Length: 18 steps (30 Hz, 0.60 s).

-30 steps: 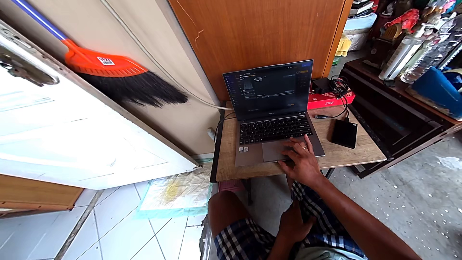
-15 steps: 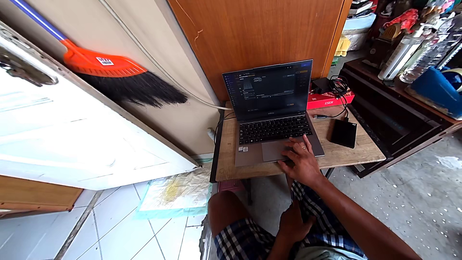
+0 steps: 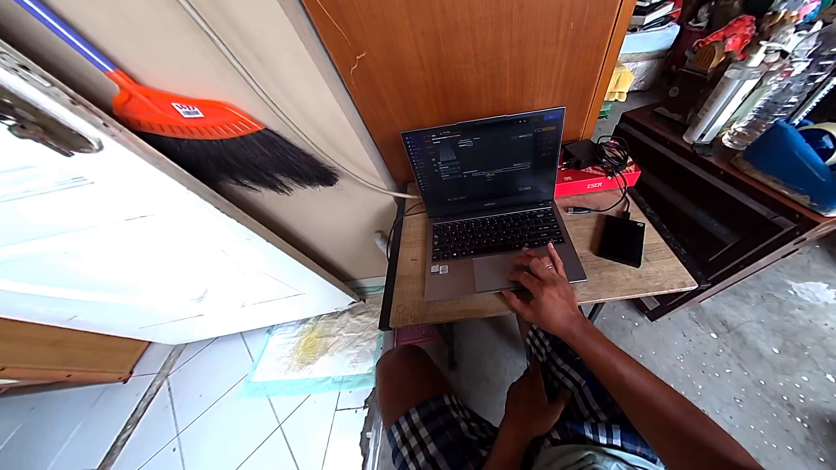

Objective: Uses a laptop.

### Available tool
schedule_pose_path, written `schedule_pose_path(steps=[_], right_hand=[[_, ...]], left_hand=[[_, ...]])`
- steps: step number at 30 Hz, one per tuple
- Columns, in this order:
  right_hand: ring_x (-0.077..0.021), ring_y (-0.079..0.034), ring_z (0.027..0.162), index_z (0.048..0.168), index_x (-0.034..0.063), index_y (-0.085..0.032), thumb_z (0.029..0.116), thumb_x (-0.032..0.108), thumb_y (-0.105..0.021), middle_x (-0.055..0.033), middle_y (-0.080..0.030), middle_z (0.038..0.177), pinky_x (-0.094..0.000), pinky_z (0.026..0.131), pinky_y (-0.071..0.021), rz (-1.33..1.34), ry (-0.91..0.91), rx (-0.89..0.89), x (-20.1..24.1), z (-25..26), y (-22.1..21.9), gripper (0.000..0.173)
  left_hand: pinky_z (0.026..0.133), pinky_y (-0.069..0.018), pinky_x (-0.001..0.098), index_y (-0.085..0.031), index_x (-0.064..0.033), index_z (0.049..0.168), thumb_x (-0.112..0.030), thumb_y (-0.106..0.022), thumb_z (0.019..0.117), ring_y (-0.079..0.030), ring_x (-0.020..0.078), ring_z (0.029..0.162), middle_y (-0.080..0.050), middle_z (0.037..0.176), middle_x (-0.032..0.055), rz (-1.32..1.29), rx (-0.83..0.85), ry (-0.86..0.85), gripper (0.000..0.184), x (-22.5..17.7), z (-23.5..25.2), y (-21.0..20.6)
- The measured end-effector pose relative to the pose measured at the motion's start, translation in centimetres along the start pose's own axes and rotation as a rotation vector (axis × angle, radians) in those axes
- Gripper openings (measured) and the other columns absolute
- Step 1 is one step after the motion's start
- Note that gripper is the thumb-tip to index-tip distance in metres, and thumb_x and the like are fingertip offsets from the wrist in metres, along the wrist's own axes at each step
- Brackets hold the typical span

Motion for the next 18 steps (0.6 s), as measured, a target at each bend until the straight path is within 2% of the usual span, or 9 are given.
schedule_pose_path(steps=[7,18], right_hand=[[-0.0266,-0.054,0.137,0.096,0.0177,-0.079,0.0943,0.044,-0.068,-0.005,-0.072,0.124,-0.0602,0.125,-0.0235,0.026,0.03,-0.046,-0.1,-0.15,0.06,0.029],[-0.027,-0.054,0.137,0.094,0.0179,-0.079,0.0943,0.043,-0.069,-0.005,-0.072,0.124,-0.0609,0.125,-0.0234,0.042,0.031,-0.055,-0.12,-0.23,0.03,0.028]], left_hand=[[0.096,-0.0539,0.0546,-0.04,-0.0037,0.151,-0.065,-0.06,0.0913,-0.067,0.0329,0.115,-0.065,0.129,0.0189,0.004,0.003,0.0,0.088,-0.03,0.0,0.04],[0.096,-0.054,0.0545,-0.039,-0.0042,0.151,-0.065,-0.059,0.0914,-0.067,0.0324,0.115,-0.065,0.128,0.0182,-0.001,0.001,0.002,0.088,0.01,-0.03,-0.04]])
Point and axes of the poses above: each hand's wrist, its own z-axis towards the middle knuckle, its own y-axis out of the back of the hand, x = y × z, the point moved 2 cm from there along z, towards the middle knuckle
